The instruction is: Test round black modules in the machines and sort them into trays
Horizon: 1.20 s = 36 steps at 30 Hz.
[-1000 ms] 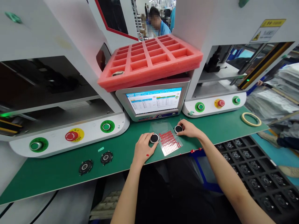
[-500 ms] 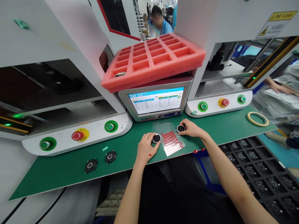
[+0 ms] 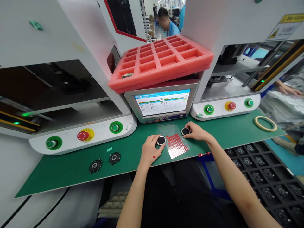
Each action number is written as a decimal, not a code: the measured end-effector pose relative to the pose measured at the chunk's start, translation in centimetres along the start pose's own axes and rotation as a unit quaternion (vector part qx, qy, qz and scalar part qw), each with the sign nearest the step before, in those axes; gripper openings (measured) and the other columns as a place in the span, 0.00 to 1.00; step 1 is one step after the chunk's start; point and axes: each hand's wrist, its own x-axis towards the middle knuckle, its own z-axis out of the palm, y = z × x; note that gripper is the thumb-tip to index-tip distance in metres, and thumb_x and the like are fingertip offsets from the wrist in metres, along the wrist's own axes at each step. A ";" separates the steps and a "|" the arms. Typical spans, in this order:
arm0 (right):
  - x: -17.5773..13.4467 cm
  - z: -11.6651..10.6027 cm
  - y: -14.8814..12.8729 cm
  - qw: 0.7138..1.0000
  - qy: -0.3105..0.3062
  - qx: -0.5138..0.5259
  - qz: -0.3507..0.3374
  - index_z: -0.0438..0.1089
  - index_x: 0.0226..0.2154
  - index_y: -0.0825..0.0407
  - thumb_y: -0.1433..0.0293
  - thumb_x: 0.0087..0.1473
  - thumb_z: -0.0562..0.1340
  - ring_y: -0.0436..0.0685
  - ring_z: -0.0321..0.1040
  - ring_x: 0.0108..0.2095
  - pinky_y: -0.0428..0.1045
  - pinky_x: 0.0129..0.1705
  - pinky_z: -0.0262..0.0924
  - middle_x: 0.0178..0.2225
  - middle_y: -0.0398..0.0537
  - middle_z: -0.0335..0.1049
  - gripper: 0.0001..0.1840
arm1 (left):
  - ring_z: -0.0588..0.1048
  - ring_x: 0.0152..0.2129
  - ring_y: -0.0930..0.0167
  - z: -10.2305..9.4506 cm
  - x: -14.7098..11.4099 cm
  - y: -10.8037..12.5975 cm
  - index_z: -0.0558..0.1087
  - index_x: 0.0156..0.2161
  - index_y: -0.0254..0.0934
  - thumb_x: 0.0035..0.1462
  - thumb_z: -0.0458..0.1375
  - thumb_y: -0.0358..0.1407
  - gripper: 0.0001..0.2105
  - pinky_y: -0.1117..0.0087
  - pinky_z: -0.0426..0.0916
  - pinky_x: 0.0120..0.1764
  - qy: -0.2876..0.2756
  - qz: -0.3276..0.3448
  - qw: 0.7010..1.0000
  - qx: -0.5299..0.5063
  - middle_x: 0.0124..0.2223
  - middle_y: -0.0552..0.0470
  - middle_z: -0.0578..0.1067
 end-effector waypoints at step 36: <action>-0.6 0.6 1.2 0.997 0.046 -0.007 -0.055 0.67 0.36 0.51 0.67 0.43 0.70 0.53 0.64 0.31 0.50 0.37 0.63 0.36 0.46 0.67 0.17 | 0.74 0.51 0.59 -0.3 0.3 0.1 0.70 0.57 0.37 0.63 0.56 0.38 0.18 0.55 0.71 0.52 -0.017 0.013 1.000 0.022 0.55 0.42 0.76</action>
